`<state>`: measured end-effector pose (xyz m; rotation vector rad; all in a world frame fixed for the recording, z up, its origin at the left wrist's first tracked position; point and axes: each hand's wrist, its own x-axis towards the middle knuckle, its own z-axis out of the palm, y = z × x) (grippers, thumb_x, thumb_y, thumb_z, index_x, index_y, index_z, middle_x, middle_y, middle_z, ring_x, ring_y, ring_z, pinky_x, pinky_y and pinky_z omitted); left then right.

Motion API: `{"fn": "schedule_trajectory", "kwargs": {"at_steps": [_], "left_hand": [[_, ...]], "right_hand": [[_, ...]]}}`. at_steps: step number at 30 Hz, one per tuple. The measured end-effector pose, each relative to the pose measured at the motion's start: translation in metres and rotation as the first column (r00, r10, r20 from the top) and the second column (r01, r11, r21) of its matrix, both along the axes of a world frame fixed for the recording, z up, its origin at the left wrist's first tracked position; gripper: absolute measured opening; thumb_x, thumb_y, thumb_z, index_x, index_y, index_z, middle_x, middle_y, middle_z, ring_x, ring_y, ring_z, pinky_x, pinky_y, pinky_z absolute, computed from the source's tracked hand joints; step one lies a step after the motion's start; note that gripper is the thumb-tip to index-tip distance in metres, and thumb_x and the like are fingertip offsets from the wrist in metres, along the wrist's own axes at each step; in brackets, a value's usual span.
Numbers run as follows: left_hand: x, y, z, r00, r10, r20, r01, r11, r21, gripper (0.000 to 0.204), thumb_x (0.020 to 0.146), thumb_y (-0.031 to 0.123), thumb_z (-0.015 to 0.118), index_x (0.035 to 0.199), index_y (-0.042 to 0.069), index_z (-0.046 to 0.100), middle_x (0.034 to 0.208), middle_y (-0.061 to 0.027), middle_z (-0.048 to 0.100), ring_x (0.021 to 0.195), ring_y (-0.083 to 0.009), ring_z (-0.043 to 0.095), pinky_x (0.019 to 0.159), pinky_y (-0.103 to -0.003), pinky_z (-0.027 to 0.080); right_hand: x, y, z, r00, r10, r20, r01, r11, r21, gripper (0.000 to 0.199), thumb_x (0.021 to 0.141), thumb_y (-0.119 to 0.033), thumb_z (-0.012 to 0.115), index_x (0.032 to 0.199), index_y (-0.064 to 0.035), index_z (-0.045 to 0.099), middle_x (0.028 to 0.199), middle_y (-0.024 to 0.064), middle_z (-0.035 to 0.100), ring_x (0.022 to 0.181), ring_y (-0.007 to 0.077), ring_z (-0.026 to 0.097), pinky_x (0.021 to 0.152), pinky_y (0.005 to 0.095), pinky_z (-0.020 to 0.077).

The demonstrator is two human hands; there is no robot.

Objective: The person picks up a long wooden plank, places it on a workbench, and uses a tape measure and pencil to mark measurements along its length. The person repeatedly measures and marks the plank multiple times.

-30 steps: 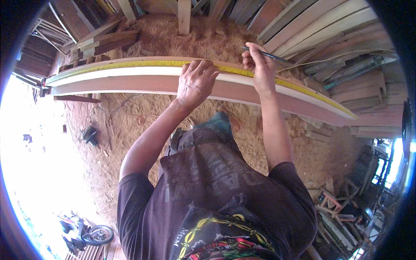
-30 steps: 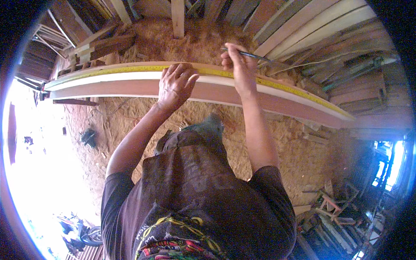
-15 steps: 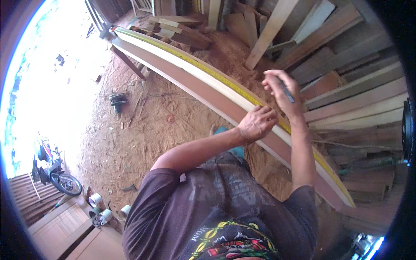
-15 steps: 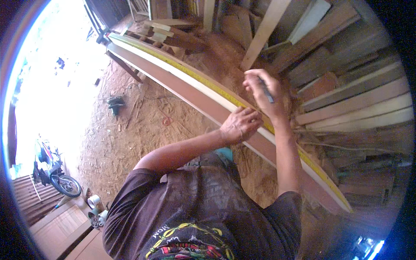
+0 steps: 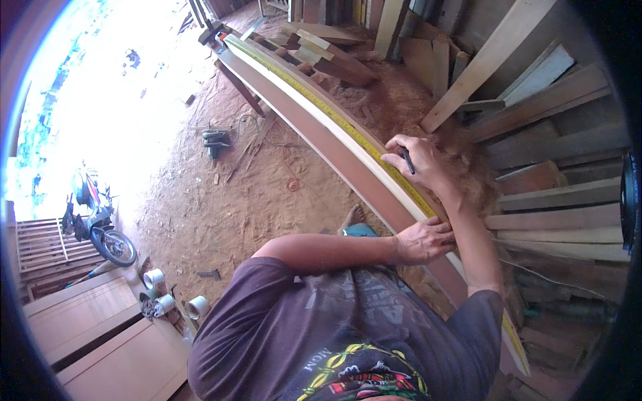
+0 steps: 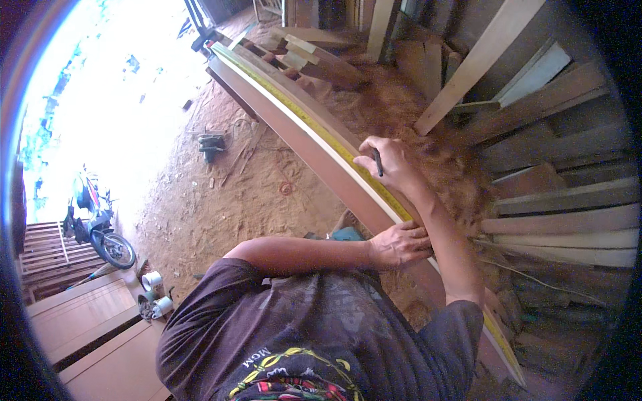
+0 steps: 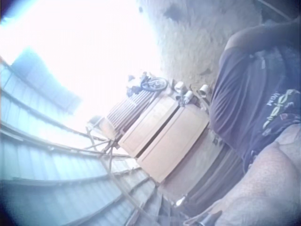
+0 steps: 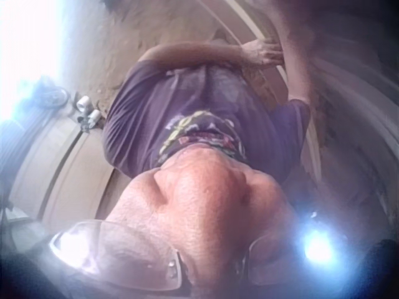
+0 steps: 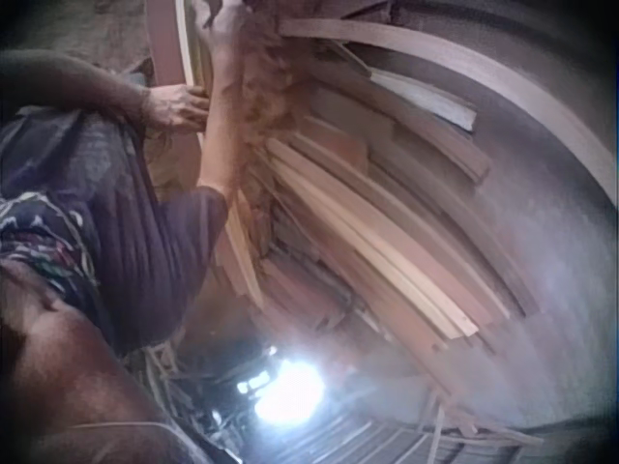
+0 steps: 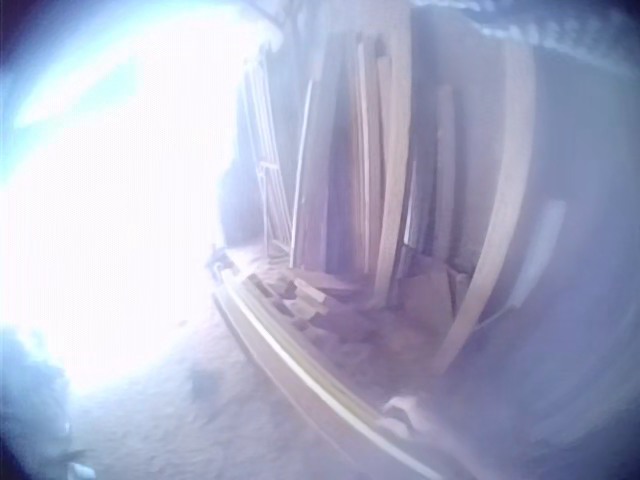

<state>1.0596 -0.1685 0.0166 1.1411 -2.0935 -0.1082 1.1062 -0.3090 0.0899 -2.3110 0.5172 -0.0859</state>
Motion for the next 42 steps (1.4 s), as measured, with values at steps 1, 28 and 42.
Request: {"fn": "schedule_trajectory", "kwargs": {"at_steps": [1,28,42], "left_hand": [[0.001,0.000,0.000,1.000,-0.010,0.009,0.010,1.000,0.001,0.033,0.084,0.025,0.064,0.113,0.010,0.071,0.127,-0.0071,0.066,0.124,-0.0268,0.061,0.100,-0.046,0.050],[0.348,0.056,0.028,0.962,0.250,-0.110,-0.256,0.966,-0.039,0.032,0.084,0.024,0.080,0.114,0.013,0.074,0.120,-0.0073,0.070,0.119,-0.0269,0.064,0.102,-0.047,0.050],[0.518,0.039,0.014,0.951,0.302,0.071,-0.307,0.949,0.077,0.028,0.089,0.025,0.078,0.113,0.011,0.071,0.119,-0.0066,0.068,0.116,-0.0279,0.062,0.095,-0.045,0.050]], "right_hand": [[0.001,0.000,0.001,1.000,-0.005,-0.013,0.005,1.000,0.011,0.032,0.091,-0.025,0.083,0.112,-0.0024,0.075,0.099,0.0201,0.078,0.091,0.0298,0.078,0.083,0.0389,0.0596],[0.015,0.035,0.026,0.897,-0.321,-0.303,0.296,0.947,-0.127,0.031,0.084,-0.014,0.082,0.111,-0.0024,0.070,0.093,0.0206,0.075,0.088,0.0338,0.075,0.077,0.0417,0.0566],[0.031,0.049,0.049,0.790,-0.438,-0.430,0.363,0.898,-0.249,0.035,0.083,-0.015,0.085,0.113,-0.0038,0.071,0.087,0.0159,0.073,0.081,0.0265,0.071,0.075,0.0404,0.0536]]}}
